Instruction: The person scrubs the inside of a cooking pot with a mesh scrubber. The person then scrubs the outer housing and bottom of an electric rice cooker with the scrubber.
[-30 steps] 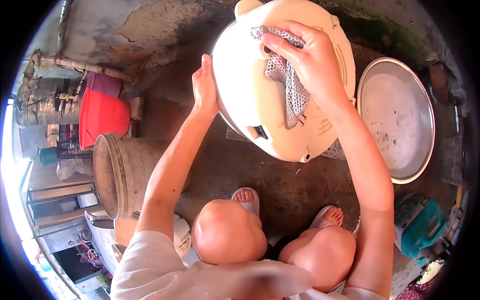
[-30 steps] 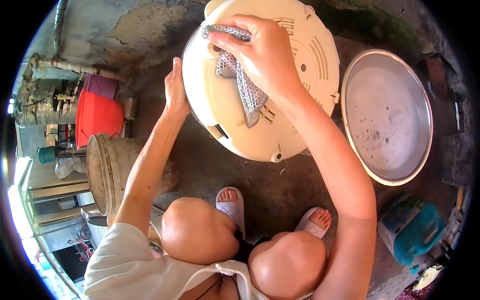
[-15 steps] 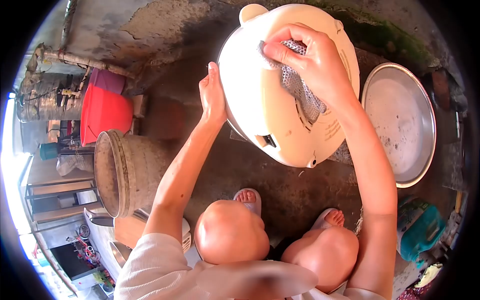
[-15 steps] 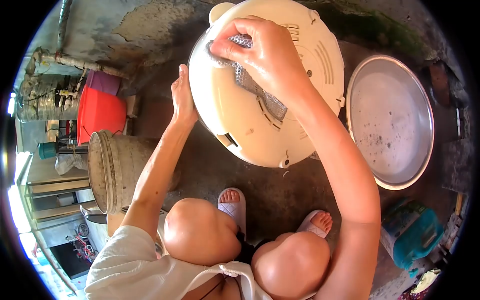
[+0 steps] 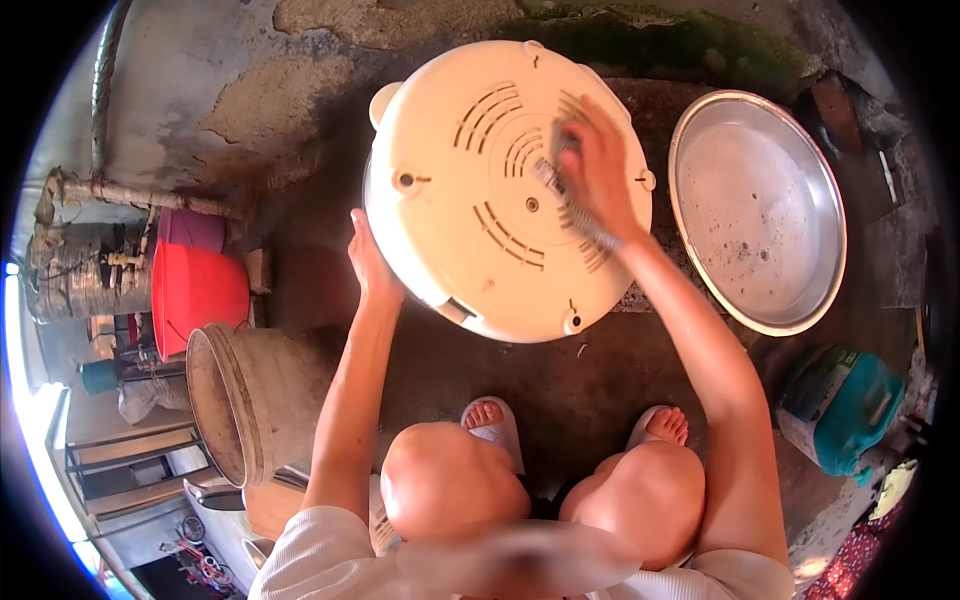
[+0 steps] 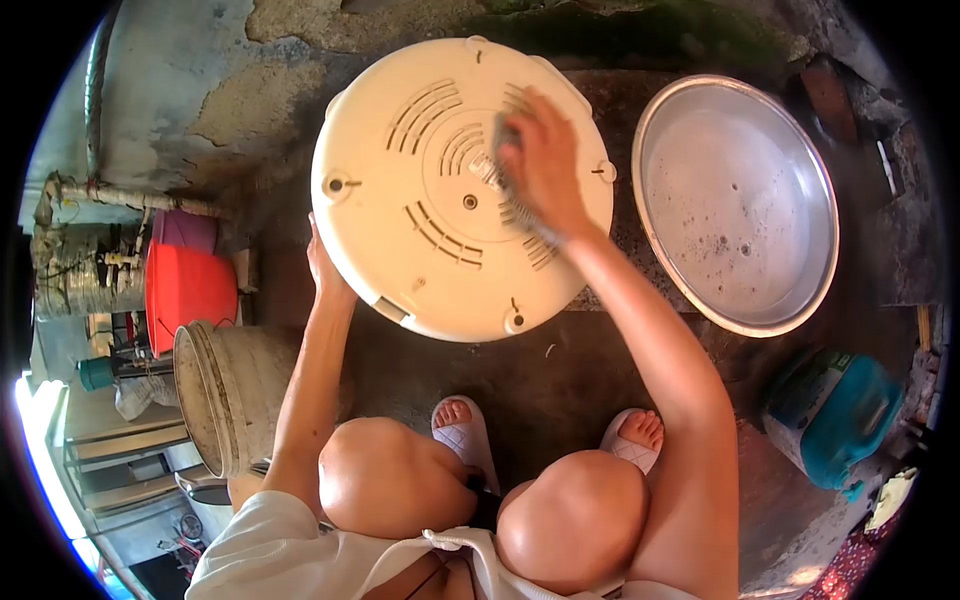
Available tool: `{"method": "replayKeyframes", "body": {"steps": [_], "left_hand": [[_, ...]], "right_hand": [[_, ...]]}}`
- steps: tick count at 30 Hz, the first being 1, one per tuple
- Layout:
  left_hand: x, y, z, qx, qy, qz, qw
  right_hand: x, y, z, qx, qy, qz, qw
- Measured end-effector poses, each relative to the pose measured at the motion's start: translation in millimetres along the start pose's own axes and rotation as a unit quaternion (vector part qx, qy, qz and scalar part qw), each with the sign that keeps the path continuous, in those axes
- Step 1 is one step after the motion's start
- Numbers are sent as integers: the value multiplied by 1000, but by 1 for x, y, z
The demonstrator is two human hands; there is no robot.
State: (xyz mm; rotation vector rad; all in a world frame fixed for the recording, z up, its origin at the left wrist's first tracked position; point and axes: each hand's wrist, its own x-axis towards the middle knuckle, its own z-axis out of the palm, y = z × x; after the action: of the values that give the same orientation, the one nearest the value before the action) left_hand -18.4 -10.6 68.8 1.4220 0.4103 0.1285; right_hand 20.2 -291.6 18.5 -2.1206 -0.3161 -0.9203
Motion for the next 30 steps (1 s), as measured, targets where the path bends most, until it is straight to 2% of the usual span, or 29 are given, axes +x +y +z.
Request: {"method": "replayKeyframes", "body": {"steps": [1, 2, 3, 5, 7, 9, 11, 13, 15, 16, 17, 19, 21, 23, 24, 26, 28, 29, 30], "left_hand": [[1, -4, -4, 29, -14, 21, 999], [0, -6, -7, 36, -35, 22, 998], [-1, -7, -8, 43, -56, 22, 997], [-7, -12, -6, 65, -53, 27, 996], [-8, -18, -11, 59, -35, 29, 997], [-5, -20, -10, 30, -18, 17, 999], [-2, -27, -17, 22, -10, -10, 1000], [3, -42, -27, -24, -34, -15, 999], [4, -50, -30, -6, -30, 7, 1000], [1, -48, -27, 5, -22, 15, 1000], [-11, -35, -14, 19, -2, 16, 1000], [-21, -21, -10, 44, 24, 27, 998], [-20, -17, -11, 67, 27, 48, 996], [-16, -26, -18, 62, 6, 56, 996], [-15, -30, -22, 57, 3, 55, 997], [-20, -25, -19, 43, 8, 54, 998], [-31, -13, -2, 80, 8, 99, 992], [-33, -8, 2, 95, 10, 124, 988], [-33, -8, 2, 67, 8, 111, 992]], "right_hand": [[-8, -26, 1, 75, -64, 6, 995], [-3, -67, -6, 85, -122, 42, 988], [11, -90, -7, 133, -133, 30, 982], [50, -69, 7, 47, -89, -54, 993], [76, -14, 14, -128, -88, 12, 988], [39, 29, 11, -114, -70, 59, 989], [-5, 4, 1, -72, -101, 119, 985], [-21, -58, -2, 39, -153, 59, 986], [15, -94, -9, 66, -181, -40, 980], [35, -74, -1, -51, -133, -78, 987], [50, -39, 3, -106, -102, -31, 989], [35, 18, -12, -170, -156, 104, 967], [-13, -2, -22, -137, -192, 141, 962], [-26, -68, -24, 8, -246, 101, 964], [-17, -91, -23, 70, -234, 56, 968], [35, -85, -18, 27, -144, -43, 988], [76, -30, -7, -149, -52, -3, 987], [78, -2, -9, -95, -23, 62, 993], [74, 16, -8, -25, -27, 137, 990]]}}
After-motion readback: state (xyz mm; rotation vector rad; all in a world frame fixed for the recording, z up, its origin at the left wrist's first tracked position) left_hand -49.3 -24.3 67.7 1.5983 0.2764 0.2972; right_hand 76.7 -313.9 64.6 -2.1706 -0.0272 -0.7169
